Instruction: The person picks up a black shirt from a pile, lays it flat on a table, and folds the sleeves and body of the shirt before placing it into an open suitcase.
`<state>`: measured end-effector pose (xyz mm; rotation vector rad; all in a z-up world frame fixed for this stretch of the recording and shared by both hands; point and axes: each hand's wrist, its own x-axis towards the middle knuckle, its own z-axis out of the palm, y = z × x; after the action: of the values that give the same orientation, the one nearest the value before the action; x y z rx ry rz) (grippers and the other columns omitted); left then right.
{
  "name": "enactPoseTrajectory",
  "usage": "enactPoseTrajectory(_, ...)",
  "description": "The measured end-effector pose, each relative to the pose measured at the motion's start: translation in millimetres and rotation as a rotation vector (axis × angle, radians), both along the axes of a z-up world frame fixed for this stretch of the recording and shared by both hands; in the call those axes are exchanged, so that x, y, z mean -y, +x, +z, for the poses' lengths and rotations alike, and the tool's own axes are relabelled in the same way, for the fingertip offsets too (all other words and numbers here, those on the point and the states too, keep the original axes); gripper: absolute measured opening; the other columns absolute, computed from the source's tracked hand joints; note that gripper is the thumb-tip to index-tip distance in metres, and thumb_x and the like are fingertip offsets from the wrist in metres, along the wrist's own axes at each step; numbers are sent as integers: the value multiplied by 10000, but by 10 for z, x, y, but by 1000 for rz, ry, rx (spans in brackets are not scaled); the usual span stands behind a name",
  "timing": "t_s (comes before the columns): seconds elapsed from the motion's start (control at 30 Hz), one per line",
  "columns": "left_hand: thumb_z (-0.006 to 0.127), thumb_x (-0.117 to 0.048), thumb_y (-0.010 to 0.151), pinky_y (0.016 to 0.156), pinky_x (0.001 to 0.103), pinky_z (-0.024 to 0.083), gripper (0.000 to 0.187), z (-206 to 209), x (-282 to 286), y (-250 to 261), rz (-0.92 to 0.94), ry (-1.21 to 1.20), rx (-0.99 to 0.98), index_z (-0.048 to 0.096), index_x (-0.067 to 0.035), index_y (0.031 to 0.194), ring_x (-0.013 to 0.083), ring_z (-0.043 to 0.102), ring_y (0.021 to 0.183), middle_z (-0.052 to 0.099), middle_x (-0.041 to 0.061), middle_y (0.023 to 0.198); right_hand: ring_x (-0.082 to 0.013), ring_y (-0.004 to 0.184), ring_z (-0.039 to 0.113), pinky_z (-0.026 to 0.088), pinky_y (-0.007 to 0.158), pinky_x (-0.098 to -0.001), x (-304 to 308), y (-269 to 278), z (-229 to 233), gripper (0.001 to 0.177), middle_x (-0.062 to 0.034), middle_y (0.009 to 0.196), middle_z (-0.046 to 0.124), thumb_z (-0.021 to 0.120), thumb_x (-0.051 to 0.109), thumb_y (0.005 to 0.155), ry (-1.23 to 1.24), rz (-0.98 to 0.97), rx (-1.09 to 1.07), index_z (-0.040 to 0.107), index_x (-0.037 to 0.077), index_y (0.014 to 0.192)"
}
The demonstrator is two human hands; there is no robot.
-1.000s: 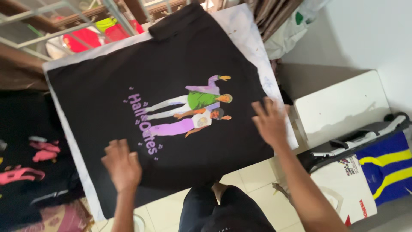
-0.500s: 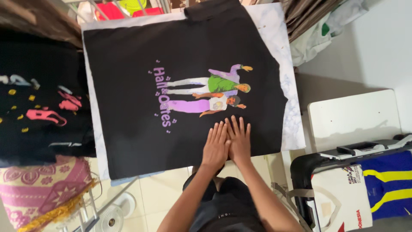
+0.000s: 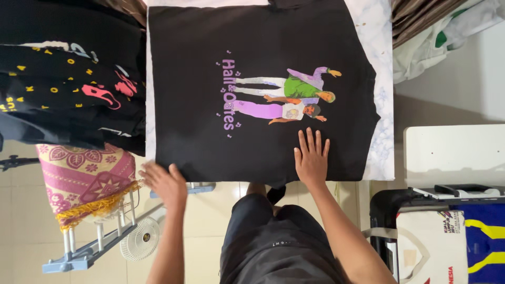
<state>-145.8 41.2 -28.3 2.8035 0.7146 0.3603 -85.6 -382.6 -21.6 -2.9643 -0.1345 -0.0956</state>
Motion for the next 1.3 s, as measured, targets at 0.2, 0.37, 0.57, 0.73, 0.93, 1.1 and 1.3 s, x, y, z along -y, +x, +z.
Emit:
enactPoseTrajectory(0.2, 644, -271, 949, 1207, 604, 133, 718, 313, 1764, 556, -586, -157, -26, 360, 0, 1551, 442, 208, 1512, 307, 211, 1635, -363, 1561, 198, 117, 1243, -606, 45, 4, -9, 649, -116, 1686, 281, 406, 467, 1060, -24, 44, -36, 331, 138, 1615)
enactPoseTrajectory(0.37, 602, -216, 988, 1264, 517, 195, 644, 345, 2735, 813, -865, -153, -25, 388, -44, 1571, 360, 289, 1546, 370, 148, 1648, -380, 1557, 153, 93, 1220, -613, 141, 59, -24, 710, -133, 1691, 223, 411, 519, 1043, 29, 88, -122, 279, 137, 1626)
enactPoseTrajectory(0.57, 645, -358, 948, 1208, 555, 220, 620, 345, 1812, 798, -625, -127, -94, 451, -118, 1485, 384, 310, 1491, 401, 164, 1583, -387, 1567, 130, 79, 1232, -613, 165, 16, -43, 733, -131, 1706, 196, 381, 534, 1045, 40, 109, -177, 242, 128, 1639)
enactPoseTrajectory(0.73, 451, -370, 1062, 1250, 585, 103, 576, 210, 325, 443, -144, -67, -50, 427, -133, 1586, 394, 238, 1550, 329, 157, 1666, -370, 1576, 99, 51, 1241, -607, 173, 8, -64, 737, -120, 1713, 160, 336, 560, 1050, 31, 109, -182, 220, 139, 1642)
enactPoseTrajectory(0.93, 527, -337, 1058, 1245, 596, 100, 697, 139, 144, 307, 11, -3, 46, 340, 92, 1573, 488, 192, 1549, 267, 316, 1657, -368, 1572, 67, 27, 1233, -600, 163, 9, -84, 752, -112, 1717, 113, 301, 580, 1046, -9, 103, -200, 167, 149, 1648)
enactPoseTrajectory(1.1, 623, -267, 958, 1229, 587, 157, 715, 403, 1563, 679, -517, -146, -80, 339, 11, 1553, 444, 225, 1524, 290, 239, 1630, -388, 1551, 150, 125, 1216, -619, 90, 6, 53, 722, -133, 1689, 206, 385, 540, 1038, -36, 100, -155, 266, 126, 1618)
enactPoseTrajectory(1.3, 581, -279, 992, 1244, 521, 195, 679, 351, 2507, 1054, -862, -34, -10, 349, -38, 1583, 352, 267, 1532, 321, 135, 1652, -429, 1447, 377, 300, 1164, -605, -37, 111, 252, 537, -192, 1550, 460, 542, 373, 1031, -28, 80, -43, 524, 69, 1474)
